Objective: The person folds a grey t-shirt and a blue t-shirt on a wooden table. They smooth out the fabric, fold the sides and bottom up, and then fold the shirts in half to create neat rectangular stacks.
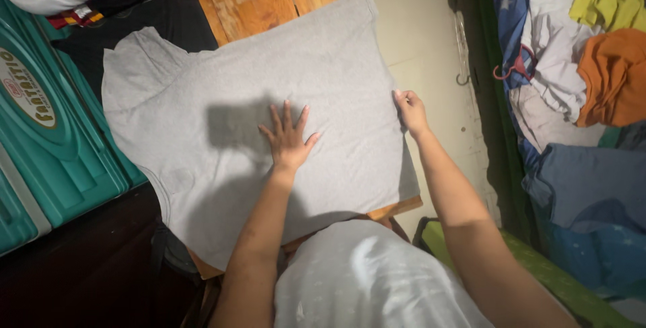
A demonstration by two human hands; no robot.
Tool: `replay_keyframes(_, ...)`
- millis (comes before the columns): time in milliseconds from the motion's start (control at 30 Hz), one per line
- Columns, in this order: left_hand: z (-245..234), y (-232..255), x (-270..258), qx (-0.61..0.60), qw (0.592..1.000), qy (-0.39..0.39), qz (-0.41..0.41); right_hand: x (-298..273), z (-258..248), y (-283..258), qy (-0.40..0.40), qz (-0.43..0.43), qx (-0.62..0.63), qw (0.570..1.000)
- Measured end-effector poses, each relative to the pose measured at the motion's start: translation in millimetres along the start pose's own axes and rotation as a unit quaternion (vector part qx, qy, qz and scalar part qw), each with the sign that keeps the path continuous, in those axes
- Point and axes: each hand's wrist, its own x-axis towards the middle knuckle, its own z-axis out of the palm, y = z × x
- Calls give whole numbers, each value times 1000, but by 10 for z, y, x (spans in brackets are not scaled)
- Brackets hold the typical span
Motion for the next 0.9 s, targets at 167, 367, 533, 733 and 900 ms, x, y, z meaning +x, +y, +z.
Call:
replay_keyframes(167,317,-11,-564,3,998,63,23,-376,-414,338,-164,0,34,986)
replay_keyframes(367,761,-94,-1327,-7,994,77,81,-926,-722,864,-182,24,-40,982)
replay_keyframes(533,892,-109,-1830,8,996,8,85,-1036,-783,1018,-98,-18,90,991)
replay_keyframes(733,644,-85,-2087,10,996,-34,86,-1247,-871,948,-160,-8,-5,987)
replay_keyframes(900,590,-155,-2410,-17,996,-19,80,-1437,-919,1047,-114,-8,-119,986)
